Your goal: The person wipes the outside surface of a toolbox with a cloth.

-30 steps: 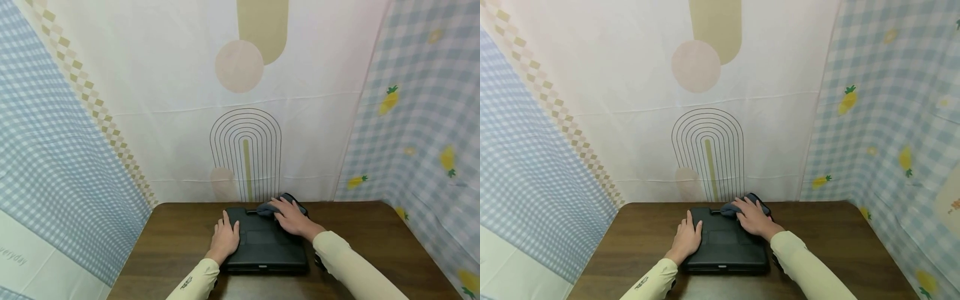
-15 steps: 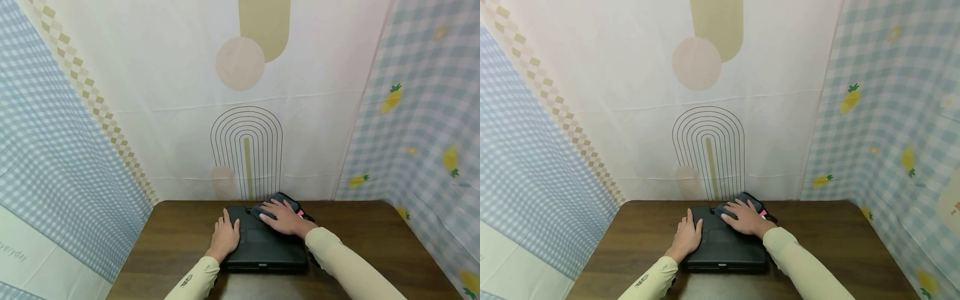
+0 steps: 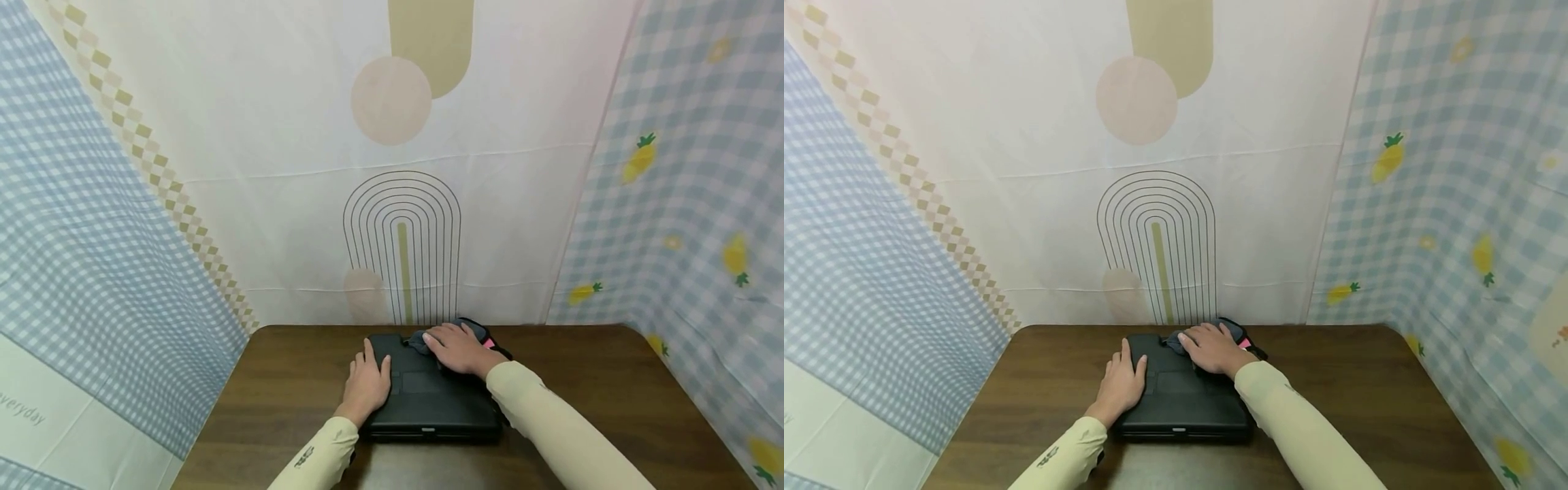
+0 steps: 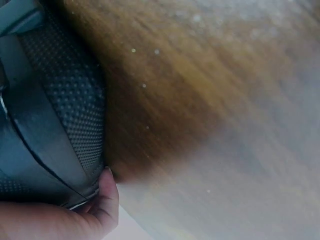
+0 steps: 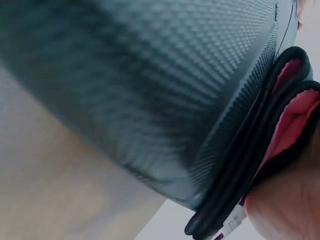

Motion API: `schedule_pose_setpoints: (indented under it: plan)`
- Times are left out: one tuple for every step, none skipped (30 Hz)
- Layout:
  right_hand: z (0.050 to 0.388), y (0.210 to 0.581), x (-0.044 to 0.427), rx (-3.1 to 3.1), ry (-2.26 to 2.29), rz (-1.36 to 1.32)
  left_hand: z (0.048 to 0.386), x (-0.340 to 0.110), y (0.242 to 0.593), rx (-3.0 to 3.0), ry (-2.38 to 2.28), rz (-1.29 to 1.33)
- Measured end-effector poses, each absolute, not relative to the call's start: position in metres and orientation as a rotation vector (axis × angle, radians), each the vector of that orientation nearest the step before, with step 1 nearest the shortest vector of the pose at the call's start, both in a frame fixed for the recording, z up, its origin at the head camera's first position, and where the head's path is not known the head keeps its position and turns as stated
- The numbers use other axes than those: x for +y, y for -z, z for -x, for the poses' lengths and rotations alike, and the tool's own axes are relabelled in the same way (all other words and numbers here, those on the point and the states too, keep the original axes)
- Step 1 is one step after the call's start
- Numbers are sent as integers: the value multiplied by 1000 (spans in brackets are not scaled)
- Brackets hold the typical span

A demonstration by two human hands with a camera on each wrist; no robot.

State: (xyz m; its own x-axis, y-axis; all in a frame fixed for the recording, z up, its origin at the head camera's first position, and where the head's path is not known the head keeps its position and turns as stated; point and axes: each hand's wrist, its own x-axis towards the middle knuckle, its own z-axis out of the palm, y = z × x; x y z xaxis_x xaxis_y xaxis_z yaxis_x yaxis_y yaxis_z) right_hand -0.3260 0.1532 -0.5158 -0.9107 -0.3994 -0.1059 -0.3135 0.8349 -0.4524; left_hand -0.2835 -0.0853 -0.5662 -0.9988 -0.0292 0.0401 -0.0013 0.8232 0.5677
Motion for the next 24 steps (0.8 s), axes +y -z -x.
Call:
schedule_pose_setpoints:
  plan:
    - [327, 515, 152, 2821, 631, 545, 284, -85, 566, -2953, 918, -27]
    - [328, 514, 151, 2827, 603, 535, 284, -85, 566, -2949, 921, -29]
    - [330, 514, 150, 2833, 579, 528, 284, -85, 565, -2949, 921, -34]
    - [332, 514, 149, 2836, 552, 515, 284, -84, 565, -2945, 926, -35]
    - [333, 515, 148, 2842, 533, 506, 284, -84, 564, -2946, 931, -41]
    - [336, 516, 148, 2843, 517, 490, 284, -84, 564, -2942, 937, -42]
    - [338, 517, 147, 2847, 505, 475, 284, -84, 564, -2943, 941, -45]
    - [340, 518, 147, 2846, 493, 459, 284, -84, 564, -2944, 942, -48]
    - [342, 520, 147, 2850, 484, 448, 284, -84, 565, -2944, 943, -50]
    - [344, 520, 147, 2852, 477, 434, 284, -84, 565, -2942, 942, -47]
    - [345, 521, 147, 2856, 477, 422, 284, -84, 566, -2941, 941, -47]
    - [347, 522, 148, 2851, 476, 405, 284, -84, 567, -2941, 940, -45]
    - [347, 523, 149, 2854, 477, 397, 284, -84, 567, -2940, 940, -43]
    - [349, 524, 150, 2853, 476, 392, 284, -84, 568, -2936, 946, -42]
    - [349, 524, 151, 2856, 477, 390, 284, -84, 569, -2935, 949, -41]
    - [350, 524, 151, 2848, 479, 380, 284, -84, 569, -2932, 949, -40]
    - [351, 525, 152, 2846, 482, 379, 284, -85, 569, -2929, 953, -41]
    - [352, 525, 152, 2840, 486, 374, 284, -85, 570, -2928, 955, -43]
    - [352, 524, 152, 2842, 493, 376, 284, -85, 570, -2926, 956, -45]
    - [352, 524, 152, 2839, 495, 377, 284, -85, 570, -2925, 957, -49]
    - [352, 523, 152, 2835, 495, 373, 284, -85, 570, -2924, 956, -52]
    - [352, 522, 152, 2832, 496, 372, 284, -85, 570, -2921, 957, -52]
    - [352, 522, 152, 2835, 501, 376, 284, -86, 569, -2920, 959, -54]
    - [353, 521, 152, 2834, 503, 374, 284, -86, 569, -2918, 962, -55]
